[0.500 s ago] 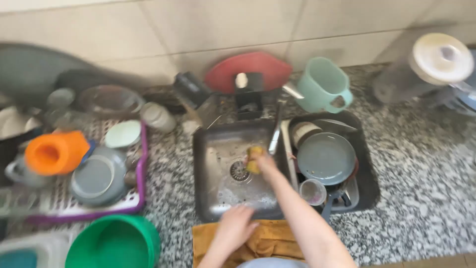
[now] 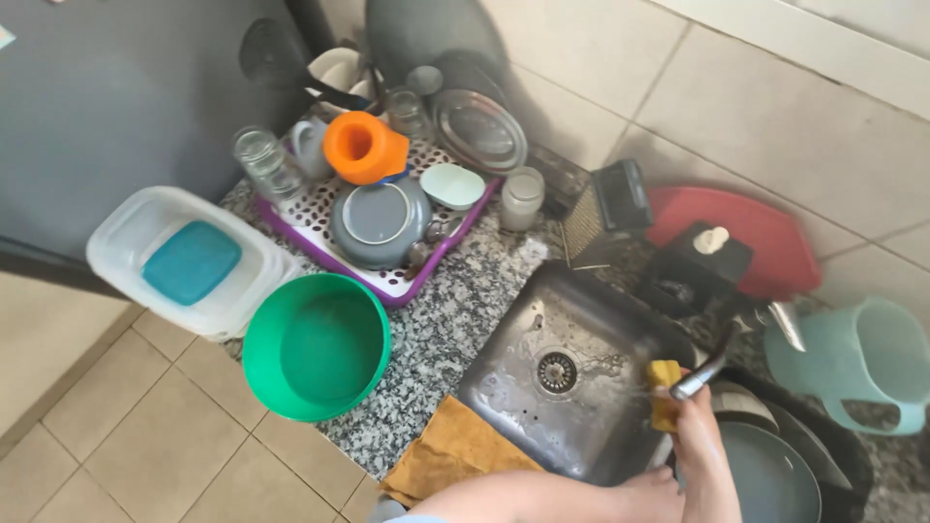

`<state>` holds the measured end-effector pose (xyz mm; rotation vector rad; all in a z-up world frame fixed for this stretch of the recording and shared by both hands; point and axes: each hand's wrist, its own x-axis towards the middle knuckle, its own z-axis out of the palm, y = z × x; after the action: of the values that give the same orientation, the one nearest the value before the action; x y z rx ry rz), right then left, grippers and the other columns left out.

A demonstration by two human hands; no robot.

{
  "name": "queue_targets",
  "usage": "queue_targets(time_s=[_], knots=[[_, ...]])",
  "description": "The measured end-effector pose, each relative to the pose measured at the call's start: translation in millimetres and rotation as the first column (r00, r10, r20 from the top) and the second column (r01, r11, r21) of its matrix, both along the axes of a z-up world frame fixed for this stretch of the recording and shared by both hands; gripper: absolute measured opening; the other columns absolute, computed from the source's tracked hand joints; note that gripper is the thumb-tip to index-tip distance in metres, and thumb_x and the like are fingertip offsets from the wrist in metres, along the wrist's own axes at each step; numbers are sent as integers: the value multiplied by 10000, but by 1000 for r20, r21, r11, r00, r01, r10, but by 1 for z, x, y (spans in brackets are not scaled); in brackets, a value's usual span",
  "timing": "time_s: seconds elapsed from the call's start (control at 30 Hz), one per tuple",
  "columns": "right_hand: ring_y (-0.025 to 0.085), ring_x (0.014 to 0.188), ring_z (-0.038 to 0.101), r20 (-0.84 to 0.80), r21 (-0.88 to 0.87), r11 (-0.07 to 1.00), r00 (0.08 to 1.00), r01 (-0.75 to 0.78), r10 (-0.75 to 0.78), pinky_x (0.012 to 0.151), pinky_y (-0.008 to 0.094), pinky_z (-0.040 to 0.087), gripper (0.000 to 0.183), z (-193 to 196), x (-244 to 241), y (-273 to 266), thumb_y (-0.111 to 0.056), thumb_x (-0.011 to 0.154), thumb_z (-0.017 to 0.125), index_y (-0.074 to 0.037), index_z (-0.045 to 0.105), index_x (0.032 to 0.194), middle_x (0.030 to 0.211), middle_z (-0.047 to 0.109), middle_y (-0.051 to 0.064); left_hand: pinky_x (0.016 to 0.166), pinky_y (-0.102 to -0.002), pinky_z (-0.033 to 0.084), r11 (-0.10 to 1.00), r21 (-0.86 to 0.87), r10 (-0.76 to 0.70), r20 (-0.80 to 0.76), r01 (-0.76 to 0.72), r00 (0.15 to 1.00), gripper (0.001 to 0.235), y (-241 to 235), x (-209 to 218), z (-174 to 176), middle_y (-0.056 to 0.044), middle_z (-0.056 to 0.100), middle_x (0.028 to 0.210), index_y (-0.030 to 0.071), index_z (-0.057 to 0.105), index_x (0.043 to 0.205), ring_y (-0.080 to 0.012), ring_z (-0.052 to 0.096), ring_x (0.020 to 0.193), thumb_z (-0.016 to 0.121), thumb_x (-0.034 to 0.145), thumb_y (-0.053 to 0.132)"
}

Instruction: The person washes various kitchen items in a sink using a sponge and running water. They clean a plastic bottle, a bowl, a frying pan, a glass, and several small bowls, placing the cleaned items into a dish rack.

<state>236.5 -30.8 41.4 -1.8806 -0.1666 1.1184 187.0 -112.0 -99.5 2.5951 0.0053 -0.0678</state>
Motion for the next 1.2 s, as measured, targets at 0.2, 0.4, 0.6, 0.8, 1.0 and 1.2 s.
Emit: queue_targets(time_s=[0.2,0.4,0.6,0.8,1.0,1.2], knots=[[195,900,558,489,108,993,872,-46,-13,713,317,440,406,-9,35,-46,-152,790,667,-80,558,1174,1102,604,162,869,-531,399,922,-312,104,-368,-228,924,398,96,-82,220,-126,636,1136,277,487,1226,-332,597,1126,331,877,386],[211,846,523,365,233,969,916,80,-164,705,333,428,496,-61,-3,-44,-150,790,598,-14,466,1247,1107,541,147,564,-286,498,-683,-653,444,-726,-326,525,375,137,-68,41,-18,653,867,200,587,1040,-136,611,713,660,757,436],[345,959,489,915,74,959,401,-273,44,908,429,363,215,-81,-48,-8,-154,859,528,-93,651,1025,1000,564,180,498,-209,535,-741,-625,225,-577,-247,785,234,134,-41,3,6,688,799,168,667,860,-102,653,623,630,889,397],[248,814,626,715,3,999,699,38,-28,722,372,441,225,-118,27,7,-287,953,534,-117,679,979,858,669,80,653,-396,597,-743,-548,-57,-522,-385,851,517,137,-66,-3,-193,675,919,52,459,1236,-299,708,754,721,869,306],[190,780,595,335,-198,931,871,-307,359,743,322,430,586,-72,1,24,-521,853,429,-32,737,760,785,713,140,591,-253,516,-287,-707,199,-704,-646,682,400,173,-96,71,-25,680,780,132,649,942,-139,631,636,749,568,232],[247,633,627,-399,34,997,916,64,-45,576,376,507,531,-61,-10,33,-595,768,577,-70,642,812,773,676,130,711,-464,427,836,343,414,120,-429,902,826,163,-91,87,-66,516,983,129,455,1266,-289,544,819,834,534,186]])
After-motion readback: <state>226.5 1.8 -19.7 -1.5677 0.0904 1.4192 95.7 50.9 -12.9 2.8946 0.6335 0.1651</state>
